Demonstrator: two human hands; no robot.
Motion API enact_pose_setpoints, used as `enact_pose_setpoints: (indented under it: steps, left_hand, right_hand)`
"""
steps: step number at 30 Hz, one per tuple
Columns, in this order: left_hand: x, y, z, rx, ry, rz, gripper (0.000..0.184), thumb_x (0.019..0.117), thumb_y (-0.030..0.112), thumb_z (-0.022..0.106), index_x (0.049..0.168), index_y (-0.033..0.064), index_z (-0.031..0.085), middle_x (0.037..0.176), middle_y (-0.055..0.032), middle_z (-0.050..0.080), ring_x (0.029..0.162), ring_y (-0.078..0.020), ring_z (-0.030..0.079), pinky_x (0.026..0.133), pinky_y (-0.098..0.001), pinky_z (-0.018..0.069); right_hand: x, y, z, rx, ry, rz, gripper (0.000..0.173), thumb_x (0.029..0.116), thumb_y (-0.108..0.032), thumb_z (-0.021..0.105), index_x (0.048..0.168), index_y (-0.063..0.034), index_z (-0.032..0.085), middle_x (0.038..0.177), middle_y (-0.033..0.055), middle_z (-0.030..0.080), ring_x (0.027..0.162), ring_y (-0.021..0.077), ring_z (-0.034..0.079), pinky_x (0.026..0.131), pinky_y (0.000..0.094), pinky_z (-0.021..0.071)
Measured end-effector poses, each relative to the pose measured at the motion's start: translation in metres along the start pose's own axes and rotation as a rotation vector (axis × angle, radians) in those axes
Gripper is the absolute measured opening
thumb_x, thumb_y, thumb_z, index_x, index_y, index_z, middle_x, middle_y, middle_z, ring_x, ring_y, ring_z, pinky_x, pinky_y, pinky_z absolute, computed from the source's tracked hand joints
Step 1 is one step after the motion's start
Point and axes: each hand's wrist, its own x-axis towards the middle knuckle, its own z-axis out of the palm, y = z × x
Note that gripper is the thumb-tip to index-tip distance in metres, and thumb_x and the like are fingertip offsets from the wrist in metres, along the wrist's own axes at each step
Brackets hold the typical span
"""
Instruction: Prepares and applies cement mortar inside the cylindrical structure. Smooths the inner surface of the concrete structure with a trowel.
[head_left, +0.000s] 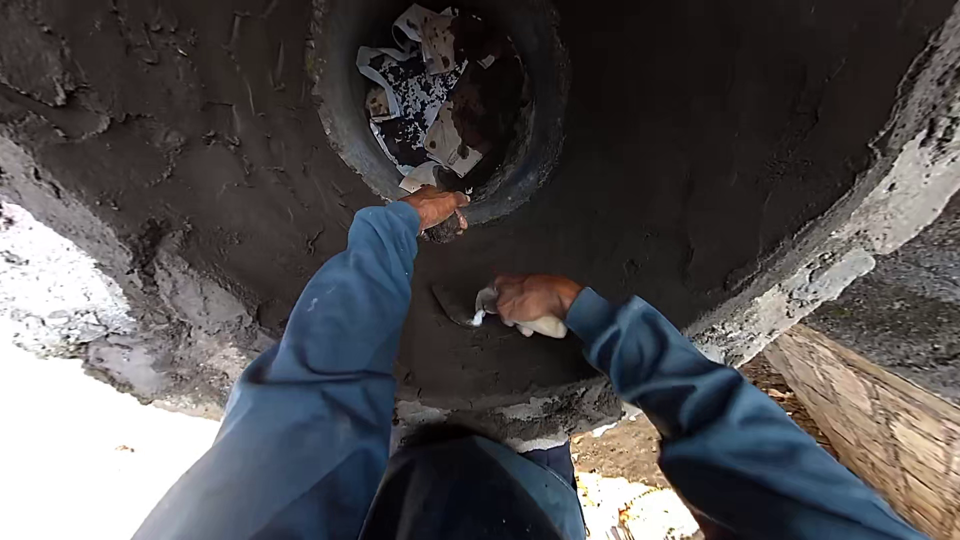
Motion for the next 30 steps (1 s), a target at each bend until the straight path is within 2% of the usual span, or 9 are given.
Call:
enact_pose_setpoints:
  steps: [4,5,7,13,19,21,23,26,30]
  left_hand:
    - [0.028,0.002,0.003,0.008,0.01,0.029,0.048,0.108,0.045,0.041,0.114,0.0075,0.071,0.113,-0.012,0.07,0.106,-0.0256,0.065,0.093,-0.0502,0.0496]
    - [0.037,0.001,0.007,0.018,0.009,0.037,0.046,0.1081,0.043,0.042,0.115,0.0063,0.07,0.115,-0.0132,0.069,0.108,-0.0264,0.064,0.094,-0.0509,0.0484]
    - [0.057,-0.01,0.022,0.029,-0.006,0.049,0.047,0.1091,0.041,0.042,0.118,0.0036,0.069,0.12,-0.0154,0.068,0.115,-0.0282,0.062,0.1,-0.0528,0.046]
    - [0.101,-0.058,0.068,0.208,-0.068,0.048,0.047,0.1098,0.037,0.044,0.125,-0.0019,0.067,0.134,-0.026,0.062,0.132,-0.039,0.054,0.111,-0.0594,0.0377]
    - [0.107,-0.09,0.096,0.489,-0.147,0.14,0.029,0.1048,0.021,0.054,0.12,0.002,0.07,0.118,-0.0246,0.069,0.114,-0.0411,0.065,0.098,-0.0623,0.0477]
    - [0.103,-0.09,0.098,0.564,-0.144,0.15,0.04,0.1022,0.021,0.059,0.136,-0.0012,0.06,0.125,-0.0262,0.066,0.119,-0.0422,0.063,0.102,-0.0615,0.0463]
    - [0.1,-0.09,0.098,0.61,-0.159,0.131,0.066,0.1001,0.023,0.063,0.155,-0.0025,0.035,0.132,-0.027,0.062,0.124,-0.0422,0.06,0.105,-0.0594,0.0454]
    - [0.098,-0.088,0.098,0.62,-0.182,0.079,0.087,0.0967,0.021,0.066,0.161,-0.0015,0.012,0.133,-0.0288,0.06,0.123,-0.0427,0.06,0.104,-0.059,0.0468]
    - [0.091,-0.082,0.103,0.707,-0.221,-0.007,0.094,0.0934,0.015,0.069,0.161,-0.0025,0.006,0.139,-0.031,0.055,0.128,-0.0438,0.057,0.107,-0.0597,0.0442]
  right_hand:
    - [-0.023,-0.003,0.003,-0.333,-0.053,0.125,0.029,0.1068,-0.022,0.052,0.115,0.0031,0.064,0.106,0.0257,0.066,0.099,0.0413,0.067,0.083,0.0605,0.0525]
    - [-0.024,0.001,-0.002,-0.388,-0.062,0.176,0.031,0.1051,-0.019,0.055,0.121,0.0053,0.063,0.119,0.029,0.064,0.115,0.0458,0.063,0.093,0.0651,0.049]
    - [-0.019,0.02,-0.015,-0.42,-0.005,0.262,0.033,0.1039,-0.019,0.057,0.128,0.004,0.063,0.13,0.0279,0.062,0.125,0.0456,0.059,0.1,0.0656,0.0465]
    - [0.023,0.042,-0.072,-0.173,0.051,0.344,0.032,0.1077,-0.025,0.051,0.104,0.004,0.064,0.09,0.0213,0.065,0.079,0.034,0.065,0.075,0.0549,0.0525]
    - [0.079,0.033,-0.068,-0.115,-0.016,0.252,0.032,0.1093,-0.021,0.046,0.11,0.0057,0.063,0.096,0.0211,0.064,0.08,0.0303,0.066,0.076,0.049,0.054]
    - [0.085,0.034,-0.069,-0.102,-0.027,0.253,0.032,0.1099,-0.021,0.045,0.11,0.006,0.062,0.098,0.0207,0.064,0.082,0.0296,0.065,0.078,0.0484,0.0533]
    - [0.092,0.041,-0.07,-0.064,-0.027,0.254,0.03,0.1096,-0.021,0.045,0.106,0.0035,0.062,0.09,0.0162,0.062,0.074,0.0243,0.063,0.072,0.0434,0.0534]
    - [0.104,0.048,-0.067,-0.018,-0.04,0.251,0.032,0.1105,-0.024,0.044,0.106,0.0016,0.063,0.087,0.014,0.06,0.069,0.0215,0.06,0.068,0.0402,0.0529]
    - [0.116,0.05,-0.061,-0.047,-0.06,0.223,0.031,0.1104,-0.026,0.045,0.11,-0.0008,0.063,0.087,0.0132,0.061,0.069,0.0206,0.061,0.068,0.0391,0.0532]
